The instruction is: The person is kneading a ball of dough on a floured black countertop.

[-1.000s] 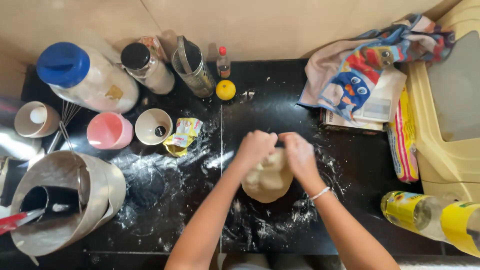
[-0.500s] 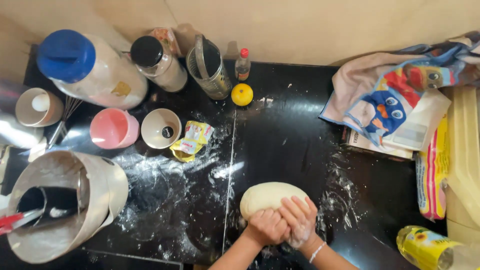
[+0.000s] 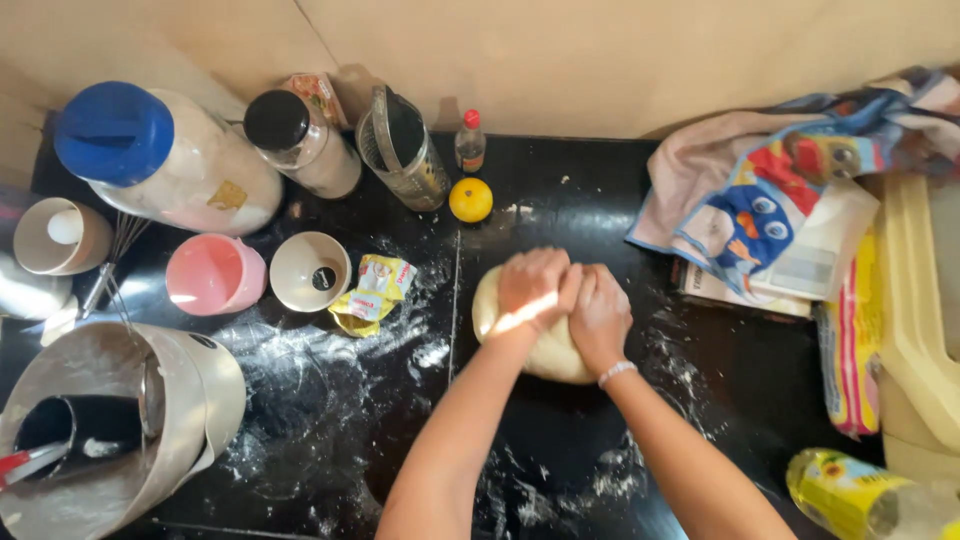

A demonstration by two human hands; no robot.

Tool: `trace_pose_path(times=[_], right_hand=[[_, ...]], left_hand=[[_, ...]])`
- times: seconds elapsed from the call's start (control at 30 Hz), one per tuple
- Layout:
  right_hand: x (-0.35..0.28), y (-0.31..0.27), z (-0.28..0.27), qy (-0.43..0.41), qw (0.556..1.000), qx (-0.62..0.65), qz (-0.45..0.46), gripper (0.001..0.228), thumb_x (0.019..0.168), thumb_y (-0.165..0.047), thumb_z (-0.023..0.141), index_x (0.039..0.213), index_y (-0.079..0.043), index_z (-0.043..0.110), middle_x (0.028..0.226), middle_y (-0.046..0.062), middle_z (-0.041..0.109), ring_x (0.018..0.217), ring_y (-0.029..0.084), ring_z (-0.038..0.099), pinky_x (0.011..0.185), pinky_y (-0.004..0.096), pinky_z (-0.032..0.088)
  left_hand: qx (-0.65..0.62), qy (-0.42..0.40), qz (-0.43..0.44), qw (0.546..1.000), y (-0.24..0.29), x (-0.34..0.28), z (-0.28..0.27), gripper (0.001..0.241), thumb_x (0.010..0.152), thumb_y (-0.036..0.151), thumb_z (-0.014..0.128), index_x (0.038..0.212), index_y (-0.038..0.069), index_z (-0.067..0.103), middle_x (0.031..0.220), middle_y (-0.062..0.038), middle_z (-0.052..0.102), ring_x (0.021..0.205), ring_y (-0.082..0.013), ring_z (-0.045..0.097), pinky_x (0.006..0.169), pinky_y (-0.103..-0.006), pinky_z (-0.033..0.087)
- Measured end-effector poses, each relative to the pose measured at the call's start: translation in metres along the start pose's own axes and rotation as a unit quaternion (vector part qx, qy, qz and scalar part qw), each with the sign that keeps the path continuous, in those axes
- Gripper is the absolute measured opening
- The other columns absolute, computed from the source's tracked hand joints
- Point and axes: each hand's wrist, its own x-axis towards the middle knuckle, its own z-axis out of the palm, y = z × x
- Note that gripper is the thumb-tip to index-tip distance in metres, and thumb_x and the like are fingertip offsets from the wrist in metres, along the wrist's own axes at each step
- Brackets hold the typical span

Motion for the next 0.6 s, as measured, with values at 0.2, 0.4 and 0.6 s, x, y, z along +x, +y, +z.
trace_pose_path(times=[0.2, 0.4, 0.6], right_hand=[[-0.014, 0.074, 0.007, -0.184, 0.973, -0.022, 0.135, 0.033, 0.102, -0.041, 0.042, 0.109, -0.021, 0.067, 0.112, 0.01, 0.075, 0.112, 0.038, 0.069, 0.098, 0.054, 0.053], [-0.039, 0.002, -0.056, -0.047, 0.999, 0.008, -0.001, 0.039, 0.089, -0.016, 0.048, 0.122, -0.018, 0.069, 0.116, 0.011, 0.069, 0.112, 0.032, 0.067, 0.1, 0.046, 0.053], [-0.087, -0.023, -0.066, -0.111, 0.945, 0.197, -0.234, 0.041, 0.104, -0.014, 0.035, 0.133, -0.007, 0.064, 0.124, 0.019, 0.07, 0.117, 0.042, 0.065, 0.101, 0.054, 0.05]], left_hand=[[-0.26, -0.155, -0.389, 0.87, -0.034, 0.04, -0.045, 0.042, 0.095, 0.051, 0.048, 0.103, 0.015, 0.066, 0.101, -0.011, 0.076, 0.112, -0.0387, 0.067, 0.097, -0.0522, 0.049], [-0.026, -0.345, -0.329, 0.878, -0.021, 0.003, -0.059, 0.061, 0.098, 0.057, 0.037, 0.096, 0.012, 0.078, 0.099, -0.015, 0.077, 0.105, -0.039, 0.072, 0.096, -0.0507, 0.055], [-0.001, -0.053, -0.06, 0.997, 0.094, -0.075, -0.113, 0.038, 0.093, 0.025, 0.057, 0.056, 0.013, 0.057, 0.053, -0.009, 0.055, 0.056, -0.0327, 0.064, 0.051, -0.0436, 0.05]])
